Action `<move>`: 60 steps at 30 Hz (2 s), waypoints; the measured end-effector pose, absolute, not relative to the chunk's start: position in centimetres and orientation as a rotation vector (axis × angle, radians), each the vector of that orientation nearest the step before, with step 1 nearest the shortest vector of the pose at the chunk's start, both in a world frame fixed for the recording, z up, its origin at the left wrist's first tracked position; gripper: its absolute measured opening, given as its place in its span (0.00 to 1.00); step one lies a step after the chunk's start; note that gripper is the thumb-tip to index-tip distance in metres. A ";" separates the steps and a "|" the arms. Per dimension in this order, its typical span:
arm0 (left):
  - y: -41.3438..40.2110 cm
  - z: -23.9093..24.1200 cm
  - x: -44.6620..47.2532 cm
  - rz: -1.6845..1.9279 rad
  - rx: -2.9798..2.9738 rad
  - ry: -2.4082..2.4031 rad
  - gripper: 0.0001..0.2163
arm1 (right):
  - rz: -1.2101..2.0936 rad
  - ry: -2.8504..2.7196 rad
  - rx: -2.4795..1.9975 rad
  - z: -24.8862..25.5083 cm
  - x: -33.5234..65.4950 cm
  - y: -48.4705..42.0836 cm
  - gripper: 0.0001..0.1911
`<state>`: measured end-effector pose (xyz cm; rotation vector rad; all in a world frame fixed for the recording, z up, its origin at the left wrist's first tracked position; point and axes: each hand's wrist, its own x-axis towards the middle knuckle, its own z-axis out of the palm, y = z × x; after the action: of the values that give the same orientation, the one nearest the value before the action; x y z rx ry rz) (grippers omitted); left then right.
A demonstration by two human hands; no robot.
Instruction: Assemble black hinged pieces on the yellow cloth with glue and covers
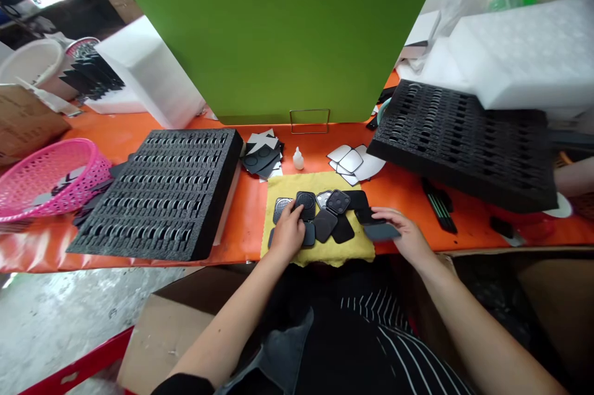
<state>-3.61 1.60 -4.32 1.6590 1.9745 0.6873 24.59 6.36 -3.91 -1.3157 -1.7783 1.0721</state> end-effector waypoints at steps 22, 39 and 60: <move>-1.8 -4.6 -4.2 0.139 1.824 2.233 0.26 | 0.749 -2.608 -0.941 -0.4 15.4 8.9 0.20; 0.1 -4.7 -5.6 0.074 2.131 1.956 0.39 | 1.196 -1.686 -1.488 -3.1 13.1 6.7 0.27; 0.2 -3.4 -8.0 0.044 2.248 1.751 0.32 | 1.039 -2.087 -1.607 -5.0 11.9 8.3 0.28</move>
<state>-8.03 0.23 -3.42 2.2479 1.7509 0.0436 11.89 8.31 -5.05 -1.6067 -2.0867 1.0390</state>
